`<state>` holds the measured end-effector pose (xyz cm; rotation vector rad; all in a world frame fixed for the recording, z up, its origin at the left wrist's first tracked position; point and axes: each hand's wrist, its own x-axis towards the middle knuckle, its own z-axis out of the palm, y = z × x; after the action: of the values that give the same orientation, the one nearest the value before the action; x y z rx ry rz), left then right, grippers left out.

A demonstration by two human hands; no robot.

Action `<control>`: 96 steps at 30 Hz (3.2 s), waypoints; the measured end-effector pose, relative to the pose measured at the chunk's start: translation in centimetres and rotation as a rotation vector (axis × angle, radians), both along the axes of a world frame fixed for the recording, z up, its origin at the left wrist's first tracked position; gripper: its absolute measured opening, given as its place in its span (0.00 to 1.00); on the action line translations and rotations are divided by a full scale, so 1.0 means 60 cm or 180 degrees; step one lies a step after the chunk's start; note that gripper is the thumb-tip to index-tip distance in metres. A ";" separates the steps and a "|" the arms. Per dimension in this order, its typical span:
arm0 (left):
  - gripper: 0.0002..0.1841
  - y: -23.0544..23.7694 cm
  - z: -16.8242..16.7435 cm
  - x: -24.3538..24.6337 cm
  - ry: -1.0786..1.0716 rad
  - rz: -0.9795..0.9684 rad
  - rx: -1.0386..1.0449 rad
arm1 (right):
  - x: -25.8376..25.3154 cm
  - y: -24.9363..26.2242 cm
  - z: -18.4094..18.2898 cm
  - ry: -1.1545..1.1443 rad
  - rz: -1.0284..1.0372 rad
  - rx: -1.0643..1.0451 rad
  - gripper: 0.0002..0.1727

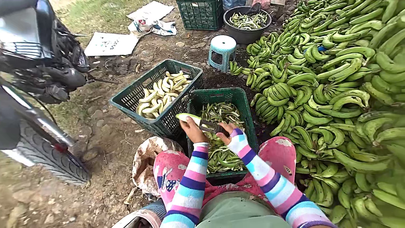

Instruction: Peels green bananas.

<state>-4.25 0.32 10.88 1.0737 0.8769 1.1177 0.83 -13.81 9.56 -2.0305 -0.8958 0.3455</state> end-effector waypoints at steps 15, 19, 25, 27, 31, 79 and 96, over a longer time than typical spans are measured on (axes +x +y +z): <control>0.26 0.014 0.010 -0.031 0.0892 -0.2031 -0.0528 | 0.057 0.006 -0.008 -0.0287 -0.0226 -0.0018 0.30; 0.27 0.008 0.002 0.003 0.0286 -0.0524 -0.1587 | -0.038 -0.016 0.015 -0.0464 -0.0327 -0.0439 0.32; 0.22 0.000 0.014 -0.027 0.0461 -0.2047 -0.0730 | 0.032 -0.002 0.020 0.0100 -0.0374 -0.0523 0.30; 0.24 0.013 0.017 -0.044 0.0607 -0.2923 -0.0260 | 0.074 0.010 -0.003 0.0345 -0.0364 -0.0162 0.28; 0.23 0.028 0.013 -0.054 0.0513 -0.3187 -0.0396 | 0.080 0.013 -0.014 0.0540 -0.0312 -0.0067 0.27; 0.22 0.001 -0.027 -0.028 0.0967 -0.2698 -0.0809 | 0.120 -0.038 0.032 0.0683 -0.0746 -0.0268 0.26; 0.17 0.129 0.055 0.025 0.4203 -0.1898 0.3238 | 0.195 -0.108 0.004 0.0504 -0.1180 -0.0363 0.25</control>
<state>-2.74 8.06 14.17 2.8383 0.7893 0.1319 12.53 -20.30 9.79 -2.1867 -0.3985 0.3499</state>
